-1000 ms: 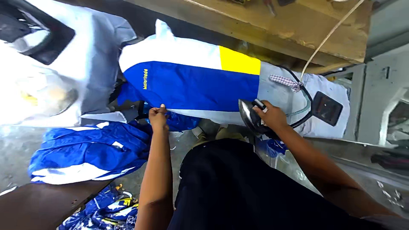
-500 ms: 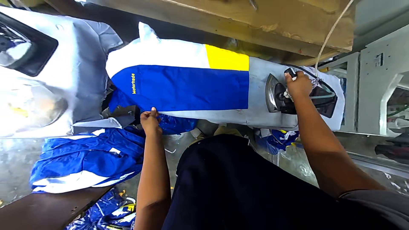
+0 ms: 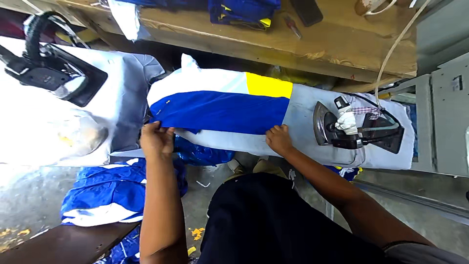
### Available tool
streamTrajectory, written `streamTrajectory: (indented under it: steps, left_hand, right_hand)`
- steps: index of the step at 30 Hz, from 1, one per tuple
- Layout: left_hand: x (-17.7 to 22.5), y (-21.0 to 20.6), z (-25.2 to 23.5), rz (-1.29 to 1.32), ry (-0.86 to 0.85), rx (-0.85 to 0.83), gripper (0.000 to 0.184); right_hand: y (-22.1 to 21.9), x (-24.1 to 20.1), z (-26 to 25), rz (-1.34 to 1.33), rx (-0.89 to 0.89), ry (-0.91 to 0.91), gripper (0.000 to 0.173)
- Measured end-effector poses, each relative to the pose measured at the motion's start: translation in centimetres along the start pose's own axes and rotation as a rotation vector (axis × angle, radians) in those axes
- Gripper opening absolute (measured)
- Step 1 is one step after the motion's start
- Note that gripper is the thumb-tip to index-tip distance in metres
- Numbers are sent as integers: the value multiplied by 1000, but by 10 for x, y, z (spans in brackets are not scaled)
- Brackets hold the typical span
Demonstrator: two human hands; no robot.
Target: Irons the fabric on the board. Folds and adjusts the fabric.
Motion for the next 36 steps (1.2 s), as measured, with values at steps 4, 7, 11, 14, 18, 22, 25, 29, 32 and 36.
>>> streamTrajectory:
  steps: [4, 7, 11, 14, 18, 22, 25, 29, 32, 36]
  left_hand:
    - [36, 56, -30, 161, -99, 24, 15]
    - [49, 99, -37, 198, -147, 108, 18]
    - [20, 127, -24, -461, 57, 247, 28]
    - [-28, 133, -13, -982, 174, 164, 53]
    - [-59, 67, 50, -1283, -266, -52, 54]
    - [-99, -43, 106, -1320, -618, -304, 52]
    - [-112, -98, 115, -1387, -669, -410, 50]
    - [-116, -127, 122, -1578, -577, -418, 38]
    - [-125, -131, 128, -1578, -634, -275, 29]
    - [-128, -135, 123, -1548, -576, -195, 28]
  right_hand:
    - [28, -113, -14, -276, -500, -120, 26]
    - [41, -201, -5, -510, -799, 103, 22]
    - [6, -259, -1, -485, -1141, 318, 19]
    - [-32, -244, -6, -250, -1296, 293, 22]
    - [-8, -168, -63, -425, -902, 57, 32]
    - [31, -29, -159, -323, -175, -256, 47]
    - [45, 36, -215, -236, -32, -494, 59]
    - [30, 52, -251, -129, -170, -701, 76]
    - [22, 45, -265, -212, -203, -734, 64]
    - [17, 42, -269, -325, -116, -648, 41]
Point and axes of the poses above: each hand's wrist, its own z-axis away from the middle knuckle, its own y-axis out of the back of the hand, x = y × z, the point moved 4 cm from there along -z, towards the middle knuckle, and after that the axes turned 15 degrees about -z, right-handed, at the moved point
